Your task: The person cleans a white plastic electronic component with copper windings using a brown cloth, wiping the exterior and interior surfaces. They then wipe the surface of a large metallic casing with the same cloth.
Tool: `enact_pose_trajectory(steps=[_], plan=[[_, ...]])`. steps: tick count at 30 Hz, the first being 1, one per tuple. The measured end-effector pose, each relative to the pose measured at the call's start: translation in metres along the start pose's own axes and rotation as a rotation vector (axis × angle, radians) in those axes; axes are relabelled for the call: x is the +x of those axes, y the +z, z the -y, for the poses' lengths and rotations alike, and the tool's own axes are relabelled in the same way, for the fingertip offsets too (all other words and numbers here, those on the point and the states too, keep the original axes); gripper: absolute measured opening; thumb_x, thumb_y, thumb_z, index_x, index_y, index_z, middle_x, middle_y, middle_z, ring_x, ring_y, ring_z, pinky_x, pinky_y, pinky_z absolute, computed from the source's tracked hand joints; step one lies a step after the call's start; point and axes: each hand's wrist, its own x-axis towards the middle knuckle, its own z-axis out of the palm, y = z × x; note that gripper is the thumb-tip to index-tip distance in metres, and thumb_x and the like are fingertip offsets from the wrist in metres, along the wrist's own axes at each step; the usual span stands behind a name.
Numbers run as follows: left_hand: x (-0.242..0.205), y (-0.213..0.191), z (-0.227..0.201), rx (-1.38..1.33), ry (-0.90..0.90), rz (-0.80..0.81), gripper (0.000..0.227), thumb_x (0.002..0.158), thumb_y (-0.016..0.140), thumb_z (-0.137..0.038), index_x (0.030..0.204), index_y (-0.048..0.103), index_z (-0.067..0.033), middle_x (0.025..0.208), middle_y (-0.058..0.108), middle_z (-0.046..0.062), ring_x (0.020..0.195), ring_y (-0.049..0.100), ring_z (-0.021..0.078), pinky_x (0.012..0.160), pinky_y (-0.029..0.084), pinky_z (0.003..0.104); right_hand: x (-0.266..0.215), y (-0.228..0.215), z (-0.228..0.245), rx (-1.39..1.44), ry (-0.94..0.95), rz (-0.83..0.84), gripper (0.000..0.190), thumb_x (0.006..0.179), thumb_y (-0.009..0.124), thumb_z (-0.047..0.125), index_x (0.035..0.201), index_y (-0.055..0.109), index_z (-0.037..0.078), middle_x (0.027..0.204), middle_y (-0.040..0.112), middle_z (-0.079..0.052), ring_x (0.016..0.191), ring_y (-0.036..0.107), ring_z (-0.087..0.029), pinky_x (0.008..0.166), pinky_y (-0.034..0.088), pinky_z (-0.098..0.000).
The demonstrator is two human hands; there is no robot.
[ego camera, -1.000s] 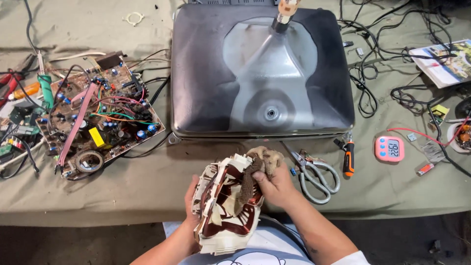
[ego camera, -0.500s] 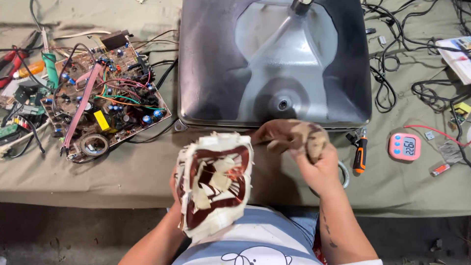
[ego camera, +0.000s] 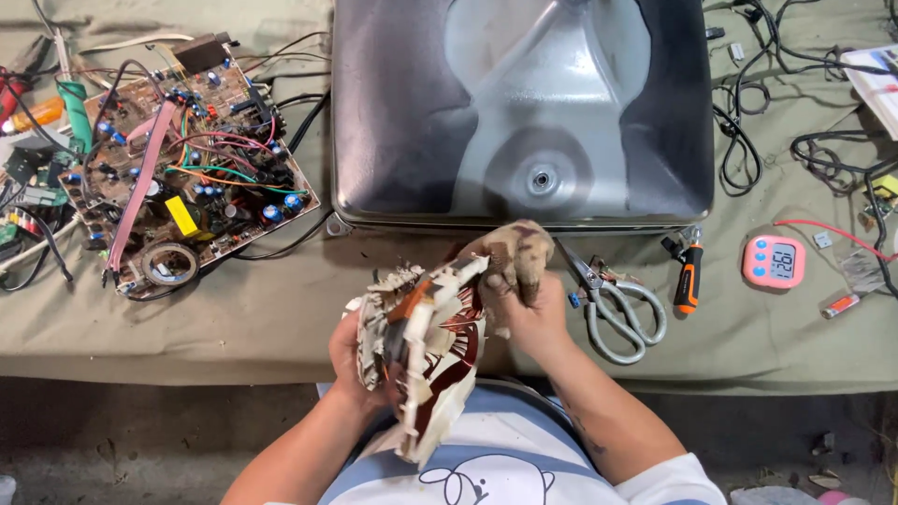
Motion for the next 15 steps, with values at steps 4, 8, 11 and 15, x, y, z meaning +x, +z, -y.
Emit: enact_pose_trajectory(steps=[4, 8, 11, 15], plan=[[0.003, -0.001, -0.002, 0.029, 0.027, 0.043, 0.046, 0.084, 0.062, -0.041, 0.109, 0.072, -0.0033, 0.104, 0.076, 0.019, 0.098, 0.072, 0.0322, 0.096, 0.051, 0.045, 0.006, -0.005, 0.005, 0.304, 0.181, 0.062, 0.005, 0.091, 0.073, -0.001, 0.087, 0.07, -0.002, 0.074, 0.067, -0.01, 0.069, 0.059, -0.015, 0.065, 0.052, -0.0364], [0.003, -0.007, -0.004, 0.044, 0.078, 0.093, 0.05, 0.083, 0.062, -0.04, 0.114, 0.069, -0.0018, 0.107, 0.075, 0.02, 0.1, 0.071, 0.0334, 0.097, 0.05, 0.047, -0.012, -0.007, -0.008, 0.612, 0.323, -0.051, 0.013, 0.093, 0.073, 0.002, 0.104, 0.068, 0.002, 0.092, 0.074, -0.011, 0.084, 0.072, -0.022, 0.08, 0.06, -0.0437], [0.007, -0.008, -0.01, 0.052, 0.109, 0.121, 0.053, 0.081, 0.063, -0.039, 0.118, 0.067, -0.0008, 0.109, 0.074, 0.022, 0.101, 0.071, 0.0341, 0.098, 0.05, 0.048, -0.001, -0.002, 0.006, 0.673, 0.302, -0.203, 0.02, 0.087, 0.075, -0.004, 0.104, 0.068, 0.002, 0.09, 0.073, -0.013, 0.084, 0.075, -0.025, 0.076, 0.063, -0.0421], [0.008, -0.012, -0.01, 0.067, 0.136, 0.153, 0.057, 0.08, 0.063, -0.039, 0.121, 0.065, 0.0001, 0.111, 0.073, 0.023, 0.103, 0.07, 0.0349, 0.099, 0.049, 0.049, -0.005, -0.011, -0.009, 0.564, 0.239, -0.134, 0.038, 0.079, 0.079, -0.009, 0.114, 0.067, 0.001, 0.103, 0.073, -0.014, 0.098, 0.071, -0.026, 0.087, 0.059, -0.046]])
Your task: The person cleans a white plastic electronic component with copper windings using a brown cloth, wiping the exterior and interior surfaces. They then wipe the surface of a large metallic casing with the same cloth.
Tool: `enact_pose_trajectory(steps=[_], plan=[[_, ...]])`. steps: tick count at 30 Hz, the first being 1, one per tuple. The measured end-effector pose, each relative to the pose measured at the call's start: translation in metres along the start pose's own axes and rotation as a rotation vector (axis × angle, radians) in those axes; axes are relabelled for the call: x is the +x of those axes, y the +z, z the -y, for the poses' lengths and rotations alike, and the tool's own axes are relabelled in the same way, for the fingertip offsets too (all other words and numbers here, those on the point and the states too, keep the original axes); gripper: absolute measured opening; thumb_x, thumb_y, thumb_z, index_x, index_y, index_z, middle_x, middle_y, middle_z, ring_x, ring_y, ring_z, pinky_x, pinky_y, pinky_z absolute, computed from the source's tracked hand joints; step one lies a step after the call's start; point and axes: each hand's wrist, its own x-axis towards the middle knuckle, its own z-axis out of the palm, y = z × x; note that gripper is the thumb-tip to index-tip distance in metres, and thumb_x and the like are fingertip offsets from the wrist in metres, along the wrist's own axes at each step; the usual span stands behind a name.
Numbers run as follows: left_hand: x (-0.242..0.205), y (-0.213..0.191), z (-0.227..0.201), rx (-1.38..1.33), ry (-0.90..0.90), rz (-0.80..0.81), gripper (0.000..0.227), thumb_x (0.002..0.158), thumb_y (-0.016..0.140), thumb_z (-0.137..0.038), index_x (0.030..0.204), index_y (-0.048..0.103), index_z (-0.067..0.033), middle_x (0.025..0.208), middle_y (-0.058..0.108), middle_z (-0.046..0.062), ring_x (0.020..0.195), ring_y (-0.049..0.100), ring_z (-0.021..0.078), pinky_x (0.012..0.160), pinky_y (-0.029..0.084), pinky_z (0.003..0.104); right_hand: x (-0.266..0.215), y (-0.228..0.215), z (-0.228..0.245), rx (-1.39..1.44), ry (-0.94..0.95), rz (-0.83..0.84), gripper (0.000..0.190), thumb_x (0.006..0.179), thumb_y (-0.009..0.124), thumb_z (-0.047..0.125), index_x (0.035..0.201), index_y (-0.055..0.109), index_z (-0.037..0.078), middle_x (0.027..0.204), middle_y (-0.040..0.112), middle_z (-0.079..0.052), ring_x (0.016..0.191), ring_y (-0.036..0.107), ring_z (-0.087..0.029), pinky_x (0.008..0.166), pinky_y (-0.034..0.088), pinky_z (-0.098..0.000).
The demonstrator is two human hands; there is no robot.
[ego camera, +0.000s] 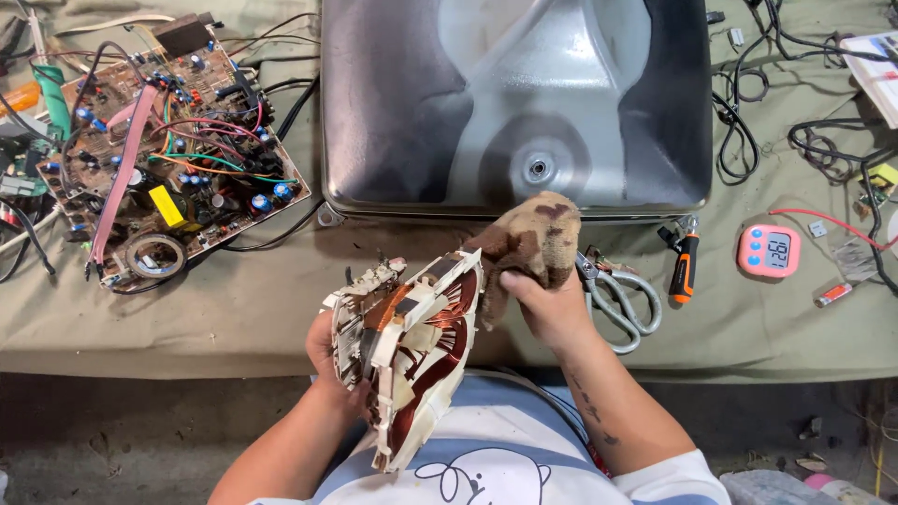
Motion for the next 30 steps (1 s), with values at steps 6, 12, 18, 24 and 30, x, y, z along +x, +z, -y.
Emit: enact_pose_trajectory(steps=[6, 12, 18, 24, 30], plan=[[-0.002, -0.004, 0.005, 0.043, 0.046, 0.081, 0.064, 0.078, 0.063, -0.038, 0.128, 0.061, 0.002, 0.115, 0.071, 0.025, 0.106, 0.069, 0.0365, 0.1, 0.048, 0.051, 0.01, 0.003, 0.026, -0.384, 0.022, 0.236, 0.046, 0.076, 0.088, 0.001, 0.117, 0.068, 0.0, 0.107, 0.076, -0.016, 0.103, 0.067, -0.02, 0.093, 0.057, -0.0425], [-0.003, -0.01, 0.004, 0.081, 0.103, 0.151, 0.072, 0.076, 0.064, -0.036, 0.135, 0.057, 0.0039, 0.119, 0.07, 0.028, 0.109, 0.068, 0.038, 0.102, 0.047, 0.053, 0.011, 0.033, 0.049, -0.384, 0.075, 0.267, 0.036, 0.066, 0.082, -0.012, 0.1, 0.074, -0.004, 0.084, 0.071, -0.01, 0.081, 0.064, -0.015, 0.074, 0.059, -0.0386], [-0.002, -0.009, 0.01, 0.12, 0.16, 0.23, 0.081, 0.073, 0.064, -0.035, 0.142, 0.053, 0.0057, 0.122, 0.068, 0.03, 0.112, 0.067, 0.0395, 0.103, 0.046, 0.055, 0.009, 0.033, 0.039, -0.438, 0.015, 0.221, 0.026, 0.065, 0.068, -0.013, 0.089, 0.073, -0.003, 0.068, 0.061, -0.01, 0.071, 0.056, -0.012, 0.063, 0.056, -0.0361], [0.0, -0.003, 0.009, 0.031, 0.159, 0.237, 0.069, 0.079, 0.058, -0.03, 0.138, 0.058, 0.006, 0.121, 0.069, 0.031, 0.11, 0.067, 0.0445, 0.103, 0.046, 0.057, 0.0, 0.018, 0.014, -0.427, -0.137, 0.082, 0.014, 0.078, 0.071, -0.006, 0.091, 0.073, -0.001, 0.08, 0.069, -0.01, 0.079, 0.057, -0.014, 0.071, 0.054, -0.0371], [0.017, -0.033, 0.01, 0.021, 0.09, 0.096, 0.068, 0.078, 0.055, -0.029, 0.139, 0.059, 0.001, 0.123, 0.069, 0.028, 0.108, 0.067, 0.0452, 0.102, 0.045, 0.054, 0.002, 0.008, 0.039, -0.601, 0.06, 0.219, 0.02, 0.07, 0.071, -0.006, 0.089, 0.075, -0.005, 0.077, 0.073, -0.017, 0.076, 0.062, -0.019, 0.07, 0.055, -0.0442]])
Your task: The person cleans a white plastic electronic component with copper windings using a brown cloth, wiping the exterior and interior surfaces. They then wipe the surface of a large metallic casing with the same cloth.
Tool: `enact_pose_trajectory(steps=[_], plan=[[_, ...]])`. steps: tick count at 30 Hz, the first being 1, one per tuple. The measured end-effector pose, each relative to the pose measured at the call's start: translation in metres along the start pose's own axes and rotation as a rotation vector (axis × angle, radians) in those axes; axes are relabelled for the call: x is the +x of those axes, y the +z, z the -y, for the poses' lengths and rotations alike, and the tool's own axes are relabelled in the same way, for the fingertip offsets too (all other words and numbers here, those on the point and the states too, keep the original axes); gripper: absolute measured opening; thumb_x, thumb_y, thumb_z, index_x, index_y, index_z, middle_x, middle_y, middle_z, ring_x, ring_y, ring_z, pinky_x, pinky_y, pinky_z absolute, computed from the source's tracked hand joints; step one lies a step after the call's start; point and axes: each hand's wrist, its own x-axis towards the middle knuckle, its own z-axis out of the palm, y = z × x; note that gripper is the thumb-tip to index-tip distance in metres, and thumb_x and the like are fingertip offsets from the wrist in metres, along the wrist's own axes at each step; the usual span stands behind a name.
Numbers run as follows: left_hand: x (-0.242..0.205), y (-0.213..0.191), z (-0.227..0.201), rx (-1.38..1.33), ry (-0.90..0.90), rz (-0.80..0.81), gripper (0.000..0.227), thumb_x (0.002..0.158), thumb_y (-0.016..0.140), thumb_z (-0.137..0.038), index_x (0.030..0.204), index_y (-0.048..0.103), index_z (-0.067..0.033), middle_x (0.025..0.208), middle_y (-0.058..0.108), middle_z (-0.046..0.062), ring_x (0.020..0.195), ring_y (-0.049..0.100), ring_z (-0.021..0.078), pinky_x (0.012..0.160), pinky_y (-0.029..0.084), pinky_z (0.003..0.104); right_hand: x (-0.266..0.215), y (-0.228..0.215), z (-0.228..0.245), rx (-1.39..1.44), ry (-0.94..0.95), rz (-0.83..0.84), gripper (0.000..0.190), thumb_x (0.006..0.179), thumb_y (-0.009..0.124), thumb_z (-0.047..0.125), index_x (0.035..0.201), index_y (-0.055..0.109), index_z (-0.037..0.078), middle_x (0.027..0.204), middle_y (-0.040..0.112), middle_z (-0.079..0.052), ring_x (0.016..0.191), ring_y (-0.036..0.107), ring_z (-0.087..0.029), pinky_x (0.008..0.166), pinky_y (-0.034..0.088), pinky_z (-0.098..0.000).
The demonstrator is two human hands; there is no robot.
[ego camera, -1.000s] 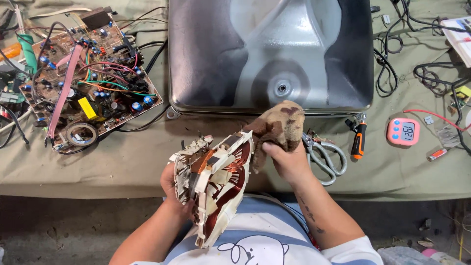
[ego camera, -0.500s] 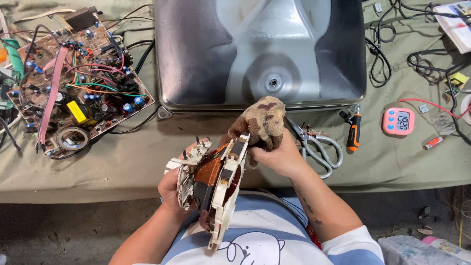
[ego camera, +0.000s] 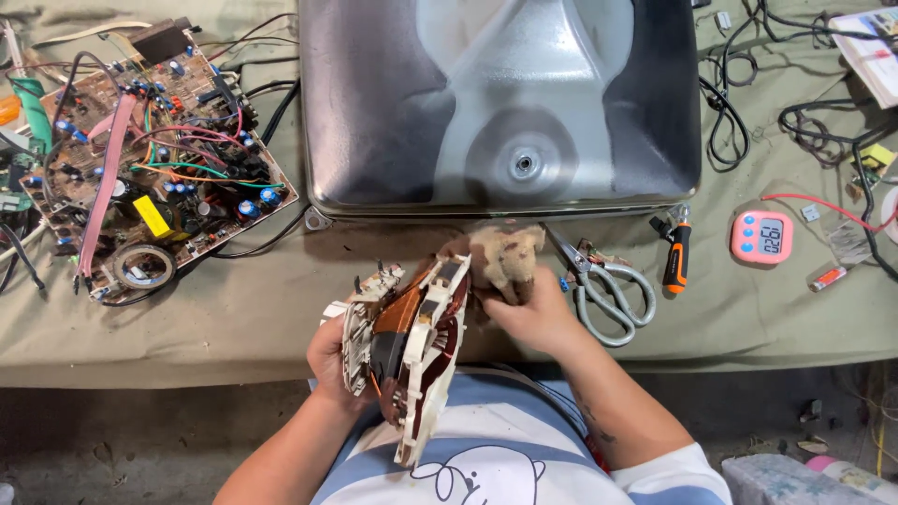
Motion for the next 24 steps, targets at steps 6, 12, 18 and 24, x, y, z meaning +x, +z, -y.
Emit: enact_pose_trajectory(steps=[6, 12, 18, 24], plan=[[-0.005, 0.021, -0.005, -0.047, 0.016, 0.003, 0.066, 0.078, 0.054, -0.028, 0.138, 0.06, 0.0011, 0.128, 0.068, 0.029, 0.114, 0.064, 0.0461, 0.106, 0.042, 0.057, 0.004, -0.028, -0.003, -0.134, -0.074, 0.17, 0.02, 0.084, 0.077, 0.004, 0.103, 0.077, -0.004, 0.087, 0.075, -0.02, 0.083, 0.059, -0.02, 0.076, 0.054, -0.0494], [0.006, 0.028, -0.008, -0.106, 0.028, 0.127, 0.07, 0.078, 0.059, -0.026, 0.142, 0.057, 0.0028, 0.129, 0.066, 0.032, 0.121, 0.063, 0.0432, 0.108, 0.042, 0.057, 0.016, -0.006, -0.015, -0.012, -0.171, 0.141, 0.035, 0.086, 0.08, 0.009, 0.112, 0.07, -0.01, 0.104, 0.075, -0.023, 0.1, 0.063, -0.023, 0.09, 0.053, -0.0506], [0.024, 0.031, -0.084, 0.184, 0.387, 0.203, 0.087, 0.064, 0.07, -0.033, 0.138, 0.057, 0.0096, 0.133, 0.066, 0.027, 0.121, 0.065, 0.0318, 0.107, 0.049, 0.047, 0.054, -0.012, 0.053, -0.266, -0.541, 0.185, 0.017, 0.088, 0.076, 0.018, 0.079, 0.07, 0.006, 0.075, 0.067, -0.011, 0.071, 0.066, -0.03, 0.08, 0.051, -0.0425], [0.032, 0.065, -0.219, 0.556, 1.078, 0.161, 0.076, 0.08, 0.059, -0.048, 0.133, 0.056, 0.0065, 0.123, 0.067, 0.02, 0.118, 0.066, 0.0251, 0.106, 0.055, 0.039, 0.118, -0.016, 0.111, -0.604, -0.824, 0.024, 0.022, 0.087, 0.078, 0.021, 0.07, 0.068, 0.011, 0.072, 0.066, -0.011, 0.065, 0.061, -0.037, 0.07, 0.049, -0.0417]])
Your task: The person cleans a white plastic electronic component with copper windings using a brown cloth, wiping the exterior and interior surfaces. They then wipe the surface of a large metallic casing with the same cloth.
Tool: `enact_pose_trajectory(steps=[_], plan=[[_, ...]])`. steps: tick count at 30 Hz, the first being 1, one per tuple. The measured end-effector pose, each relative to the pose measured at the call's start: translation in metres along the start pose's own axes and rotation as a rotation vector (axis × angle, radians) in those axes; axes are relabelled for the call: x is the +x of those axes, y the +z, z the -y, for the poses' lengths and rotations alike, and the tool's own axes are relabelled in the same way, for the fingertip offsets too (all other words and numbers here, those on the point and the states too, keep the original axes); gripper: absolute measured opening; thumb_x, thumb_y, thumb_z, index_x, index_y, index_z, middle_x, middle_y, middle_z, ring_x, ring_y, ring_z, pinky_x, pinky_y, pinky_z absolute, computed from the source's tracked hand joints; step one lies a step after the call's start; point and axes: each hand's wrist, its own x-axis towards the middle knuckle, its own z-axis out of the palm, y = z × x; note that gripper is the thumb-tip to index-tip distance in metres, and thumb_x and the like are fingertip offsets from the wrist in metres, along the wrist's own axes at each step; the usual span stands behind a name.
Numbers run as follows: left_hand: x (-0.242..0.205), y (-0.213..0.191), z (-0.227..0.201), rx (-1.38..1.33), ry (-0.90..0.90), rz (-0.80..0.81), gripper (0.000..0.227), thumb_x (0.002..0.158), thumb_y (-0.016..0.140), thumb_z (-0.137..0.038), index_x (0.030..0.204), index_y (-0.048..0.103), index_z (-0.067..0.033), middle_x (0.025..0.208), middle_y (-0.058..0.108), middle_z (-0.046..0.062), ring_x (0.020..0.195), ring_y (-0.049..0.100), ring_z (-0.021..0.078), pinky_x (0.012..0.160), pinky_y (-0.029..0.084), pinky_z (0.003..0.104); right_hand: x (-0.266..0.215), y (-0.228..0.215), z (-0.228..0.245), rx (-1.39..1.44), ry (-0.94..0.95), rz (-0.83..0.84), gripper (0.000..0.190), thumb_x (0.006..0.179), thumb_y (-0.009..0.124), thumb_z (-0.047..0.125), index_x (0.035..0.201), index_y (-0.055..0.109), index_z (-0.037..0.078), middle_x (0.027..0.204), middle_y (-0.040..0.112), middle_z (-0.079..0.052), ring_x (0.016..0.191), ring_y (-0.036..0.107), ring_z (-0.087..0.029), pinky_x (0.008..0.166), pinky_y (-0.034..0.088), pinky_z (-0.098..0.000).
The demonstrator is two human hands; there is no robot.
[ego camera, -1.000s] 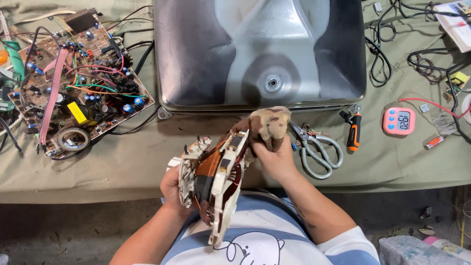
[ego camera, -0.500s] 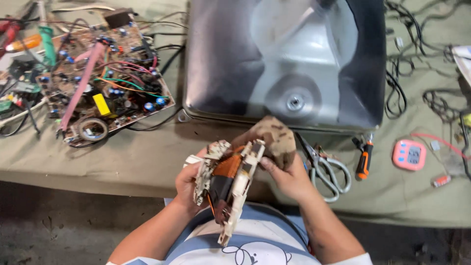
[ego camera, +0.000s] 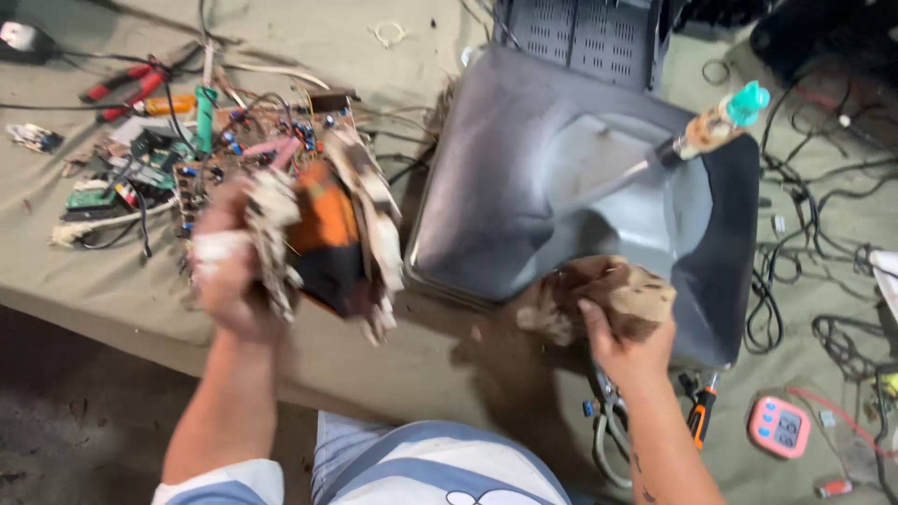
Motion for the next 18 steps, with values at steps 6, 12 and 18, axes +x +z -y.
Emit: enact_pose_trajectory(steps=[6, 12, 18], plan=[[0.146, -0.024, -0.024, 0.359, 0.401, 0.054, 0.048, 0.096, 0.052, -0.01, 0.14, 0.055, 0.0075, 0.124, 0.061, 0.021, 0.115, 0.06, 0.0326, 0.102, 0.056, 0.046, -0.028, 0.046, -0.043, -0.367, 0.023, 0.05, 0.034, 0.089, 0.069, 0.038, 0.101, 0.074, 0.006, 0.113, 0.072, -0.019, 0.113, 0.064, -0.047, 0.113, 0.041, -0.0601], [0.276, -0.022, 0.044, 0.638, 0.297, -0.134, 0.01, 0.093, 0.073, -0.003, 0.1, 0.072, -0.0092, 0.09, 0.071, 0.003, 0.077, 0.06, 0.012, 0.062, 0.044, 0.029, -0.042, 0.06, -0.056, -0.608, 0.099, -0.054, 0.036, 0.084, 0.071, 0.047, 0.097, 0.079, 0.014, 0.101, 0.076, -0.011, 0.102, 0.073, -0.037, 0.097, 0.055, -0.0527], [0.344, -0.023, 0.139, 0.99, -0.256, -0.379, 0.055, 0.082, 0.083, -0.027, 0.131, 0.063, -0.0106, 0.101, 0.079, -0.004, 0.083, 0.074, 0.0045, 0.073, 0.066, 0.023, -0.014, 0.056, -0.041, -0.411, -0.007, -0.072, 0.015, 0.081, 0.072, 0.04, 0.075, 0.073, 0.026, 0.103, 0.073, -0.008, 0.103, 0.069, -0.039, 0.099, 0.05, -0.0535]])
